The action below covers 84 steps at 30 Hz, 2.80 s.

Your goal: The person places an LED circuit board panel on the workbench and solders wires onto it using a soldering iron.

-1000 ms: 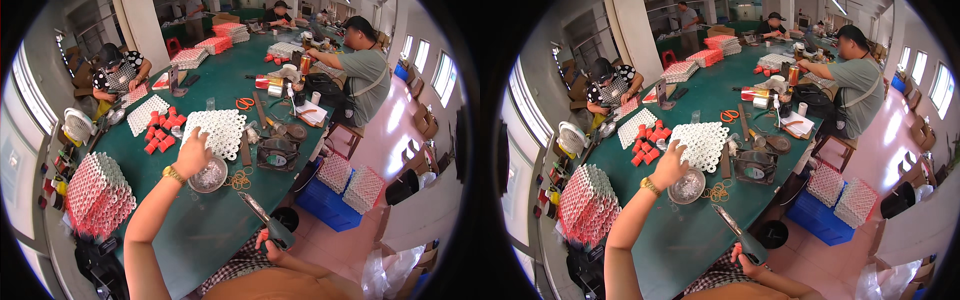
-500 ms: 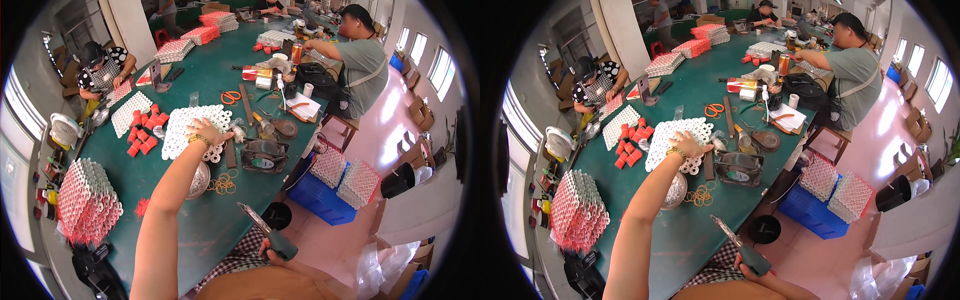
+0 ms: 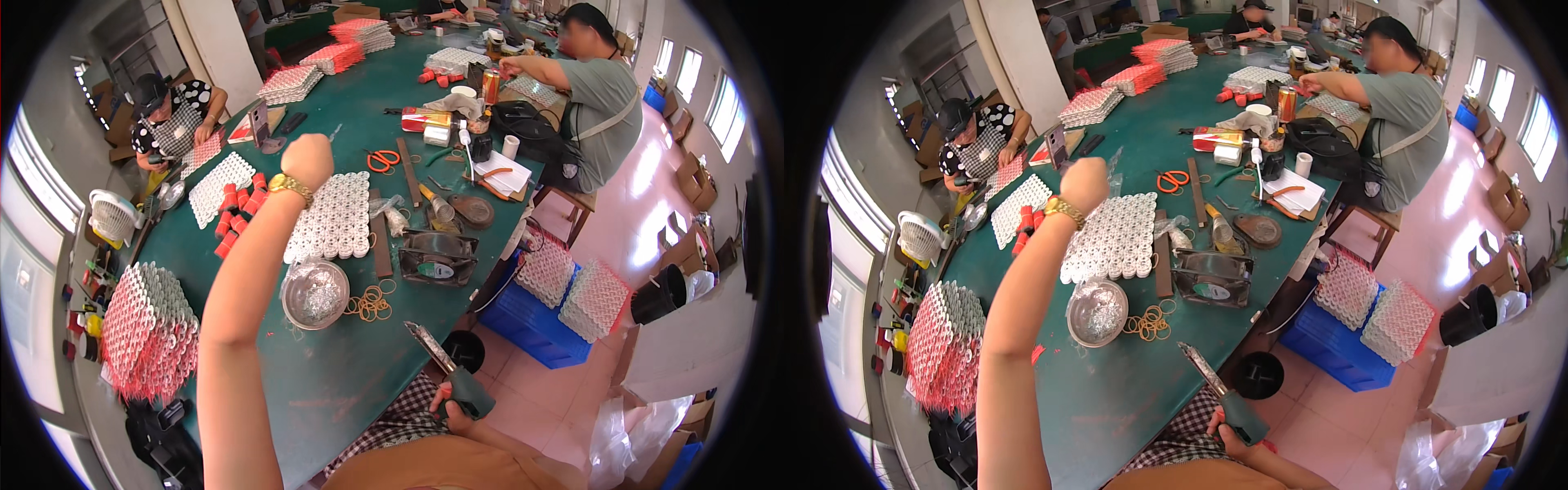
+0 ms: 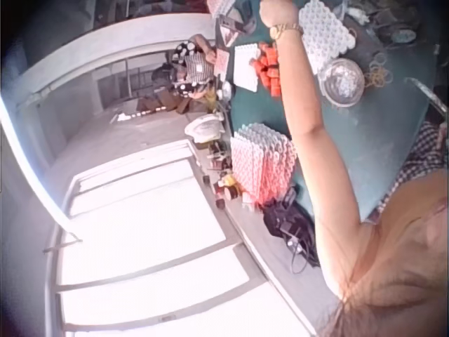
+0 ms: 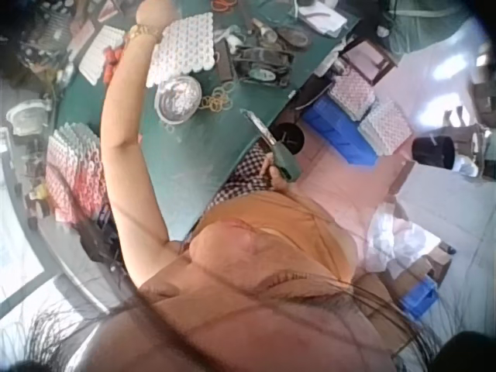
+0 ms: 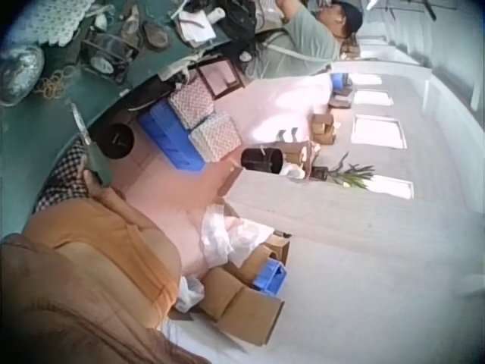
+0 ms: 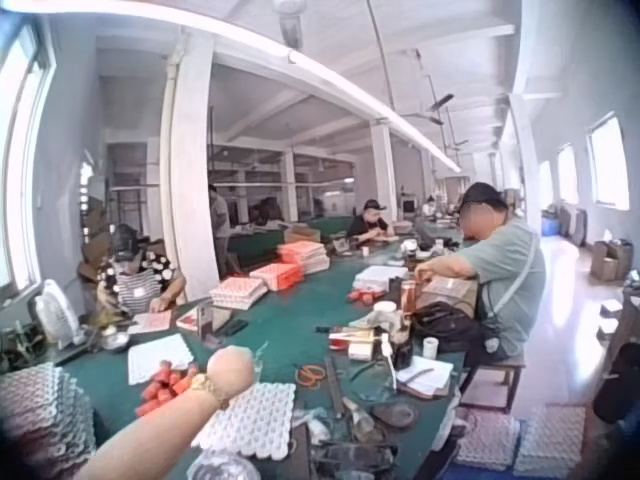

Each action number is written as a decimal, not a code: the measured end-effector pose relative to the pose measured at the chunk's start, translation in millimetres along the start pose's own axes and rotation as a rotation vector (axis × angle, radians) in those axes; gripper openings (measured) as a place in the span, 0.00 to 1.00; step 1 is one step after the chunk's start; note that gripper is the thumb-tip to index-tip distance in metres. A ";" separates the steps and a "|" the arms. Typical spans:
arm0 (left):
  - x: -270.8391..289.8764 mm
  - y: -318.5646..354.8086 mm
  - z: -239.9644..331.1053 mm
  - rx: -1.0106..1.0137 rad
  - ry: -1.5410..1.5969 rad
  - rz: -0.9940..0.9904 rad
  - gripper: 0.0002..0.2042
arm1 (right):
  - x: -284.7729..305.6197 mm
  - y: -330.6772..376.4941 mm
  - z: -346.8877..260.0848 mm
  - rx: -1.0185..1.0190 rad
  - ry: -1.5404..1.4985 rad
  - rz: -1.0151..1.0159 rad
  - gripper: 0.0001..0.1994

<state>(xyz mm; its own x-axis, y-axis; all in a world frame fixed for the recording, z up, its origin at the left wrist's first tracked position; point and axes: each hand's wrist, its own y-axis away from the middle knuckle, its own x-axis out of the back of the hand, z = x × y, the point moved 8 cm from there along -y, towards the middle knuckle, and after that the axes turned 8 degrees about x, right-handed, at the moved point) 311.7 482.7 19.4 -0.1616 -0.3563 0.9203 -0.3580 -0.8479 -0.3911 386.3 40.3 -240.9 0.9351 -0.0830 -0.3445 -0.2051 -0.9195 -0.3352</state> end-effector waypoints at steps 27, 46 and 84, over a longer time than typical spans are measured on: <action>54.6 450.7 -144.9 -0.148 0.528 0.018 0.12 | -21.6 -23.5 -26.6 0.118 0.043 0.028 0.21; 11.3 471.4 -29.6 -0.146 0.306 -0.468 0.35 | -36.6 -18.7 -24.6 0.010 0.068 -0.046 0.27; -17.4 278.9 -219.4 0.435 0.326 0.010 0.05 | -83.9 -53.3 -26.6 -0.330 0.031 -0.086 0.18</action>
<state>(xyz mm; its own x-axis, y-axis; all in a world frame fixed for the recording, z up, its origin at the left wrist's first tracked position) 12.8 338.6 -107.9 -0.4649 -0.2836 0.8387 0.0473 -0.9539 -0.2963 326.5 86.1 -170.8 0.9544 -0.0064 -0.2983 -0.0250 -0.9980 -0.0587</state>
